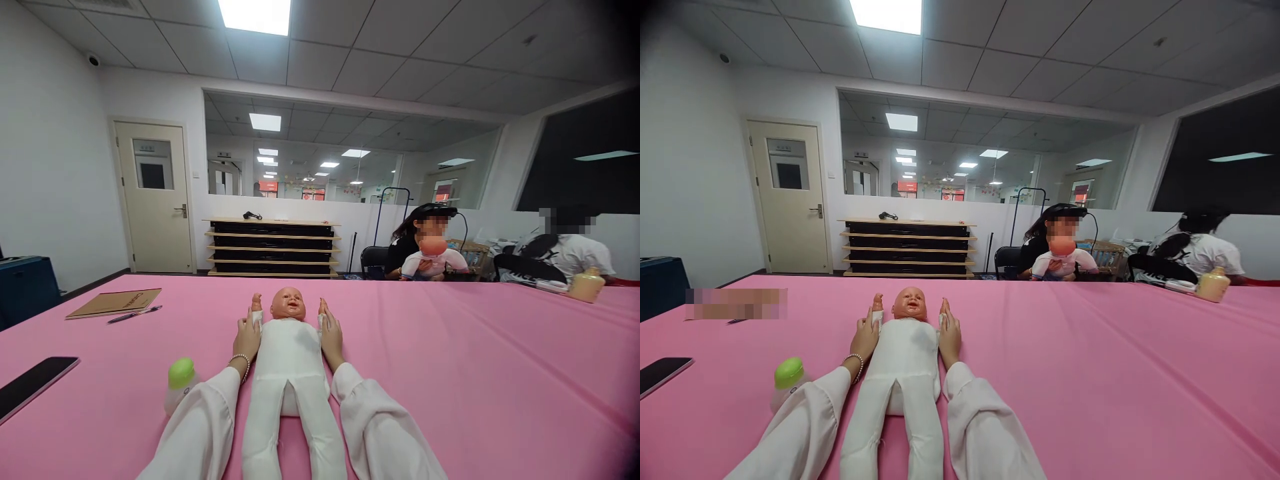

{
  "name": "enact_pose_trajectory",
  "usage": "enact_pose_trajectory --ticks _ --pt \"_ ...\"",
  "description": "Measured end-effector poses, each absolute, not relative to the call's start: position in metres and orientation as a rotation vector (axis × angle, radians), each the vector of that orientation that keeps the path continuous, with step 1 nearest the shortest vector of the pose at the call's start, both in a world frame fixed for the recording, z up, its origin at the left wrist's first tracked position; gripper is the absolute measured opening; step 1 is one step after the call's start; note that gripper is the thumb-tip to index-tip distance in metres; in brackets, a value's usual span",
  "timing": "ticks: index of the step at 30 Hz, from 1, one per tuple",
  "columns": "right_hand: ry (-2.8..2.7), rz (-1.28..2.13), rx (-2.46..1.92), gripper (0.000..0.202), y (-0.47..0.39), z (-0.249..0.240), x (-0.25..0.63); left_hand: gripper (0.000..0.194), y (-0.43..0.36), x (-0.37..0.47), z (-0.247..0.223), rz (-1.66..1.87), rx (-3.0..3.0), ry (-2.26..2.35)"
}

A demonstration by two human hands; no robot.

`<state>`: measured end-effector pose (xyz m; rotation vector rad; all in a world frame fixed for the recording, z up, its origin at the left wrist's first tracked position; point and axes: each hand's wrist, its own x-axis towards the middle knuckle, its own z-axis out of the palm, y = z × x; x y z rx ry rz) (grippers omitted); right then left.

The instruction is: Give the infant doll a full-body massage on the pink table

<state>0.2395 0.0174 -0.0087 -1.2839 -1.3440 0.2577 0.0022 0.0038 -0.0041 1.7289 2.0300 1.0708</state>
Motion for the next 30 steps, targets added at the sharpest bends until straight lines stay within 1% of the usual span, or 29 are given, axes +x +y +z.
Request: enact_pose_trajectory --ticks 7,13,16,21,25,30 --pt "-1.475 0.304 -1.42 0.049 0.016 -0.009 0.245 0.052 0.005 0.003 0.005 0.866 1.723 2.137" --pt "-1.474 0.313 -1.574 0.049 0.014 -0.006 0.243 0.048 0.008 0.004 0.009 0.797 1.74 2.168" --pt "-1.457 0.315 -1.557 0.047 0.016 -0.008 0.243 0.047 0.01 0.002 0.007 0.79 1.743 2.161" --pt "-1.43 0.345 -1.348 0.048 0.02 -0.014 0.245 0.049 0.012 -0.004 0.001 0.884 1.724 2.124" --pt "-1.38 0.348 -1.321 0.05 0.022 -0.015 0.246 0.048 0.014 -0.006 -0.002 0.939 1.708 2.125" --pt "-1.27 0.323 -1.294 0.066 0.019 -0.01 0.242 0.052 0.008 -0.003 0.001 1.161 1.73 2.075"
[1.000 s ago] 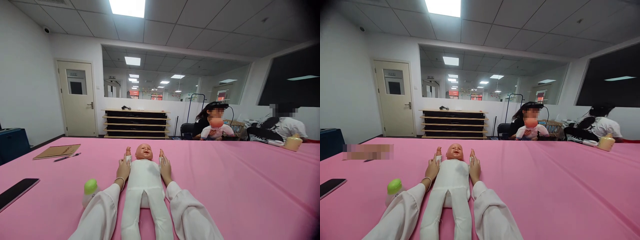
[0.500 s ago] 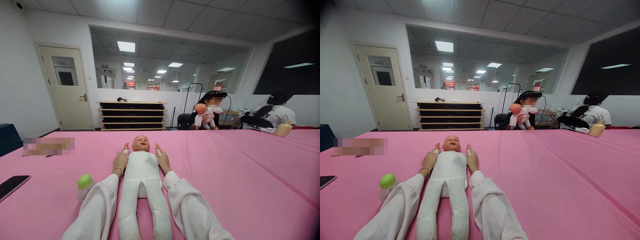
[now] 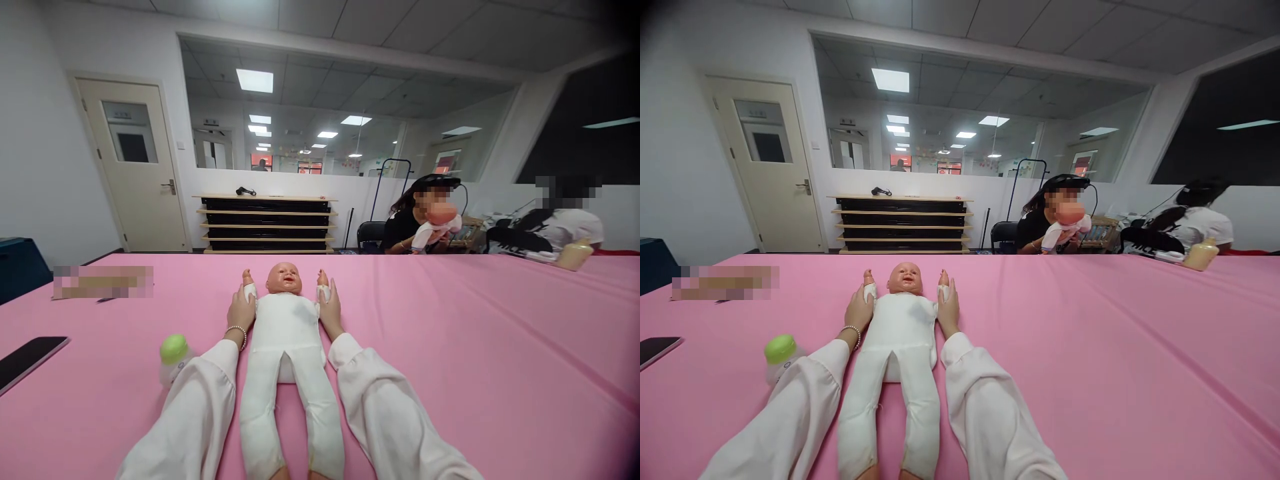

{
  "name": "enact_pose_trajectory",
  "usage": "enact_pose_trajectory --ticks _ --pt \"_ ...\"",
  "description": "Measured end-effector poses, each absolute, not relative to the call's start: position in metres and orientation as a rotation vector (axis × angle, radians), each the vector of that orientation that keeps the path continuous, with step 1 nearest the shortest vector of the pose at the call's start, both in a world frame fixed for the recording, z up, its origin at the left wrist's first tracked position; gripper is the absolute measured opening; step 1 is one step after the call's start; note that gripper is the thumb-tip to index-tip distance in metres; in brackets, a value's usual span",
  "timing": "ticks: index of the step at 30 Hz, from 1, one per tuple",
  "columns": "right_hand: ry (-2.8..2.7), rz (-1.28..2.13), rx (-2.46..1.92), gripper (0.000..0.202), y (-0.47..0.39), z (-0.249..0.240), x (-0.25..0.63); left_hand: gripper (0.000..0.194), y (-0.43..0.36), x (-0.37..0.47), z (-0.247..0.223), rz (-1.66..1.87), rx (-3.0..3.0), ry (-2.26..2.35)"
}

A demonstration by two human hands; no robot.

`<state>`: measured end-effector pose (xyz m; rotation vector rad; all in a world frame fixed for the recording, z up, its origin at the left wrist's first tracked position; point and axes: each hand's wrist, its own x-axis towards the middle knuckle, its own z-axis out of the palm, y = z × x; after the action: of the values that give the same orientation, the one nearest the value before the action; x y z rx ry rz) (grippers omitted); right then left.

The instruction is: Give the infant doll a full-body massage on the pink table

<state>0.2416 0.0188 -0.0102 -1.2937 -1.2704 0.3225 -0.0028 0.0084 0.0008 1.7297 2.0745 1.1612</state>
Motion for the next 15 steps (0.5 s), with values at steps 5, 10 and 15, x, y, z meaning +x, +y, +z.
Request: enact_pose_trajectory --ticks 5,10,15 --pt "-1.282 0.237 -1.213 0.071 0.001 -0.009 0.238 0.061 -0.016 -0.002 0.004 1.454 1.771 2.002" --pt "-1.563 0.306 -1.023 0.064 -0.031 -0.011 0.253 0.057 -0.041 -0.017 -0.005 1.512 2.03 1.916" --pt "-1.323 1.01 -0.98 0.024 -0.067 -0.009 0.26 0.04 -0.062 -0.04 -0.011 1.328 2.41 1.496"
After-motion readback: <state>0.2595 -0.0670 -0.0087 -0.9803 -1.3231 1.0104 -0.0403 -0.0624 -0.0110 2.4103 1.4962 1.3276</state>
